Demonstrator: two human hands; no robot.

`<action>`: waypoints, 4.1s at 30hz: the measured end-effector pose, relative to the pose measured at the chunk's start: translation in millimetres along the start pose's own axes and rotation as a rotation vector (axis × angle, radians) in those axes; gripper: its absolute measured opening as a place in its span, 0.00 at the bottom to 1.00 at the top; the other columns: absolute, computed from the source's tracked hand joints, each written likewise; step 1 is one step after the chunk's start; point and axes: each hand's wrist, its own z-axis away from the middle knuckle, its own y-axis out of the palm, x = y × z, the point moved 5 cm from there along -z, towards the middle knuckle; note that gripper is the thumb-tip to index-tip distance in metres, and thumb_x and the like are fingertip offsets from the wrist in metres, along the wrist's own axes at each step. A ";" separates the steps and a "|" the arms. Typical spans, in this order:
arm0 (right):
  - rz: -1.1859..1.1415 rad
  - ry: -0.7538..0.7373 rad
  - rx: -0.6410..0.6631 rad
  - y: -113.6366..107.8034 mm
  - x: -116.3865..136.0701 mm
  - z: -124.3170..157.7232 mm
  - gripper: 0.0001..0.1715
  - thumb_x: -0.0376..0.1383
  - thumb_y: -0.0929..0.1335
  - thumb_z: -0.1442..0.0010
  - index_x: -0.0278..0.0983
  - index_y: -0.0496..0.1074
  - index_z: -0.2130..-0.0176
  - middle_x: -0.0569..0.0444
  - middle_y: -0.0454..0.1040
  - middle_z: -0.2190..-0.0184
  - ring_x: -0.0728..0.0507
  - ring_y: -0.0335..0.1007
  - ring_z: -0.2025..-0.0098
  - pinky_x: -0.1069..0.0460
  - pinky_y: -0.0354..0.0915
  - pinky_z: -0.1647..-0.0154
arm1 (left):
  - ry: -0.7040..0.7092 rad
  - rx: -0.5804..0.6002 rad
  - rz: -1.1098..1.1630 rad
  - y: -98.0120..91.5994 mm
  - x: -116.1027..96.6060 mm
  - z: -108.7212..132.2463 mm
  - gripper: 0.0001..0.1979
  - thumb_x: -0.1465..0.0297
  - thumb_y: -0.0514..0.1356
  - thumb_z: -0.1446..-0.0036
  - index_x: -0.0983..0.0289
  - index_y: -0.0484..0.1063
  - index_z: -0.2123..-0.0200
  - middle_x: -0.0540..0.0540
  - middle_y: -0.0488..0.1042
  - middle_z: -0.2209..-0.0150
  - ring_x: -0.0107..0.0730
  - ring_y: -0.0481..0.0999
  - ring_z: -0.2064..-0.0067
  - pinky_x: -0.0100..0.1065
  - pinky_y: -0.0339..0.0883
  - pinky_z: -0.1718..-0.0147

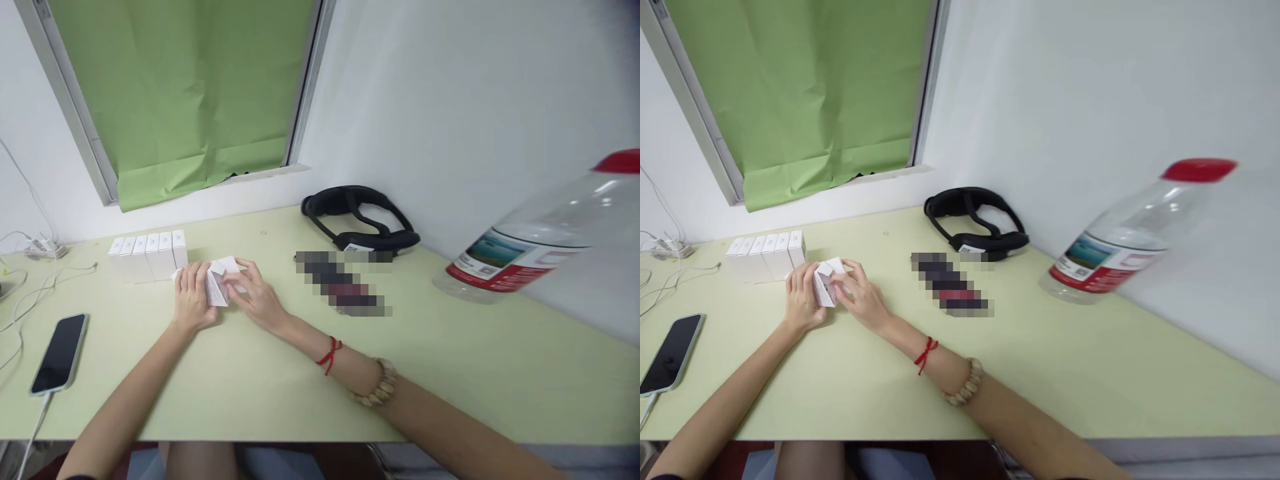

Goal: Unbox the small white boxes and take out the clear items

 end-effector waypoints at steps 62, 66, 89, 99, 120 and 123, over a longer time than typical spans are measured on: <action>0.238 -0.284 -0.060 2.2 -7.8 -1.3 0.08 0.32 0.66 0.40 0.37 0.76 0.62 0.43 0.63 0.43 0.37 0.62 0.43 0.39 0.64 0.44 | 0.241 0.002 -0.077 -2.5 -17.4 -0.7 0.31 0.65 0.56 0.48 0.61 0.62 0.39 0.66 0.61 0.41 0.51 0.59 0.37 0.49 0.43 0.38; 0.168 -0.198 -0.031 7.3 -15.7 -2.0 0.11 0.32 0.63 0.38 0.36 0.74 0.60 0.42 0.63 0.43 0.37 0.61 0.41 0.38 0.63 0.42 | 0.257 0.045 -0.131 -0.1 -18.0 -2.1 0.30 0.57 0.55 0.43 0.57 0.64 0.38 0.64 0.62 0.42 0.51 0.60 0.38 0.49 0.42 0.38; -0.541 0.496 -0.175 17.2 -69.7 -6.4 0.35 0.64 0.56 0.39 0.37 0.61 0.57 0.43 0.71 0.57 0.42 0.73 0.55 0.46 0.71 0.55 | 0.132 0.071 -0.253 2.5 -10.9 -2.3 0.33 0.61 0.58 0.46 0.57 0.62 0.36 0.64 0.62 0.41 0.51 0.61 0.41 0.48 0.46 0.39; 0.243 0.270 0.267 17.7 -65.5 -4.1 0.15 0.25 0.65 0.45 0.33 0.68 0.56 0.45 0.71 0.56 0.39 0.68 0.53 0.46 0.64 0.52 | 0.103 0.110 -0.257 5.5 -8.5 -1.3 0.34 0.60 0.58 0.46 0.57 0.60 0.35 0.64 0.60 0.39 0.53 0.60 0.39 0.50 0.44 0.38; -0.115 -0.255 0.194 -20.9 31.2 -2.3 0.10 0.38 0.64 0.42 0.37 0.70 0.72 0.57 0.69 0.78 0.50 0.59 0.79 0.53 0.58 0.73 | -0.140 0.035 -0.217 -1.1 1.6 -2.4 0.35 0.55 0.55 0.42 0.65 0.59 0.35 0.69 0.57 0.39 0.52 0.57 0.38 0.50 0.46 0.39; -0.241 -0.249 0.546 2.1 58.1 17.1 0.12 0.44 0.73 0.48 0.37 0.74 0.72 0.59 0.74 0.74 0.52 0.62 0.78 0.54 0.58 0.73 | -0.160 0.041 -0.192 -1.1 4.2 -1.9 0.35 0.55 0.54 0.42 0.65 0.58 0.35 0.69 0.57 0.38 0.52 0.56 0.38 0.51 0.46 0.39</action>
